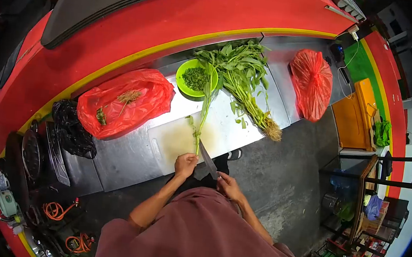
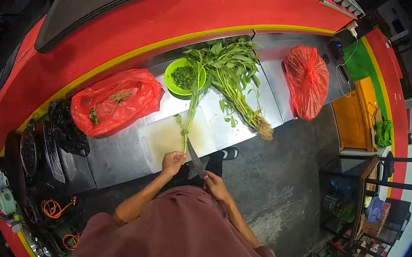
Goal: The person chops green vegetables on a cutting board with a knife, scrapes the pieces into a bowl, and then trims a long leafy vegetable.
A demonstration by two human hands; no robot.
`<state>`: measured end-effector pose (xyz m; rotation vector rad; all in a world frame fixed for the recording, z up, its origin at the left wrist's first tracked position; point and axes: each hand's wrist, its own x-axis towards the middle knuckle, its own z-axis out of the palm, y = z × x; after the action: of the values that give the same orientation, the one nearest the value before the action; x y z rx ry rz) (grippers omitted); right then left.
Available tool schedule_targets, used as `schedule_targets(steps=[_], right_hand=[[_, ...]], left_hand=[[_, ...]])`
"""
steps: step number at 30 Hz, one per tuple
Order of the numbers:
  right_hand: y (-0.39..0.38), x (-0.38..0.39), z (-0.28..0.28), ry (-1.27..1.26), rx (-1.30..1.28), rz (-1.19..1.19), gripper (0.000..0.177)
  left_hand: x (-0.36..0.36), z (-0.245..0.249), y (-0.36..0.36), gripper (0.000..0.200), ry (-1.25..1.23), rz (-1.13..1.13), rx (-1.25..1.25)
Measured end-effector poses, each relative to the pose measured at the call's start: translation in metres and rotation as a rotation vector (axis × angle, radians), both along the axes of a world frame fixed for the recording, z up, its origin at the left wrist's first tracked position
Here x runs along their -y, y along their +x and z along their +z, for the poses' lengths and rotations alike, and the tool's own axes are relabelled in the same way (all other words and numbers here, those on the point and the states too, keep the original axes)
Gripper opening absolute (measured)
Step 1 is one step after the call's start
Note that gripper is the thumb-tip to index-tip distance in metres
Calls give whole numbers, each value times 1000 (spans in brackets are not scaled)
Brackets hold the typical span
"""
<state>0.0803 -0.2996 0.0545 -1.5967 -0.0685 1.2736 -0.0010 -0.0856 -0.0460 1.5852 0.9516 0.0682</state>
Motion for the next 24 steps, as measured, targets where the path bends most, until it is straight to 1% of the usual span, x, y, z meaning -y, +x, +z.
schedule_targets(steps=[6, 8, 9, 14, 16, 17, 20, 22, 24], right_hand=[[-5, 5, -16, 55, 112, 20, 47], [-5, 4, -18, 30, 138, 25, 47], [-2, 3, -9, -4, 141, 50, 47], [-4, 2, -15, -34, 132, 16, 47], [-6, 2, -19, 13, 134, -5, 46], [-6, 3, -21, 13, 133, -5, 46], [-4, 0, -12, -16, 127, 16, 45], [-4, -1, -9, -60, 131, 27, 44], [-5, 1, -13, -51, 141, 28, 45]], left_hand=[[2, 6, 1, 25, -94, 54, 17], [2, 3, 0, 23, -151, 84, 73], [1, 2, 1, 24, -170, 90, 81], [0, 2, 0, 24, -205, 95, 115], [-2, 2, 0, 22, -340, 113, 175], [-3, 2, -2, 27, -389, 141, 210], [-14, 34, 0, 29, -418, 118, 160], [-17, 34, 0, 31, -417, 137, 172], [-20, 34, 0, 31, -306, 165, 153]])
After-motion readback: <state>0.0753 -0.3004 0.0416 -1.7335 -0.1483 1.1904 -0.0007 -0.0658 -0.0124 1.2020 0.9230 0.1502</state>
